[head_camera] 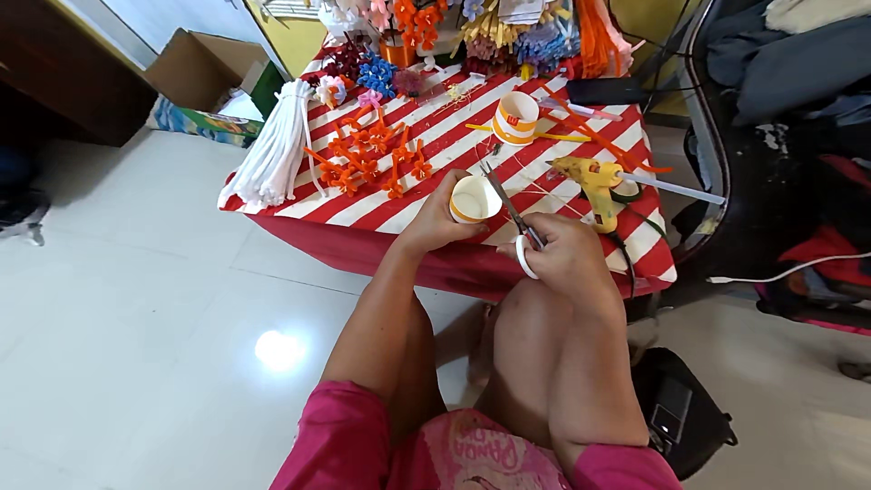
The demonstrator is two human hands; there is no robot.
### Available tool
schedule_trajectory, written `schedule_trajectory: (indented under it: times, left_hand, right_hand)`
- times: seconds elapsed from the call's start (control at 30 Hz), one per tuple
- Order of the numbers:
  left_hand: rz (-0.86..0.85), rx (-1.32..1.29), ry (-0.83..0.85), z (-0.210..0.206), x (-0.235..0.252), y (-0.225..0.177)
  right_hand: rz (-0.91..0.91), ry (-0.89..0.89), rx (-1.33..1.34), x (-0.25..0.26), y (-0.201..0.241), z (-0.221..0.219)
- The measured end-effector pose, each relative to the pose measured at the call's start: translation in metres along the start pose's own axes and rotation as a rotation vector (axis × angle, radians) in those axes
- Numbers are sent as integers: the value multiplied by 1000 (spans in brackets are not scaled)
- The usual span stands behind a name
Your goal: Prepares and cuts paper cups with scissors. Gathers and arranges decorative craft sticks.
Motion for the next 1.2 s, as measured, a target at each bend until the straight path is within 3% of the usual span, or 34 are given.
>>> schedule_trajectory:
  times: [0.33,0.7,0.93,1.2]
  left_hand:
    - [80,-111,-10,5,-4,1]
    - [82,-220,-85,3,-4,4]
    - [-126,162,-208,-4,1,2]
    - [-139,156,-144,-6,2,4]
  right_hand:
    - [-18,43,4,0,-1,5]
    - [-155,-101,60,3,-6,2]
    - [-44,-46,50,3,-1,-4]
    - [-20,-46,60,3,0,-8]
Point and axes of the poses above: each hand's wrist, its own x-axis towards the middle knuckle, its own z-axis out of the back of the hand, y = z × x, the point moved 2 cm from there along x, towards the middle knuckle, and after that the axes turned 3 degrees about -z, right-handed, at the moved point
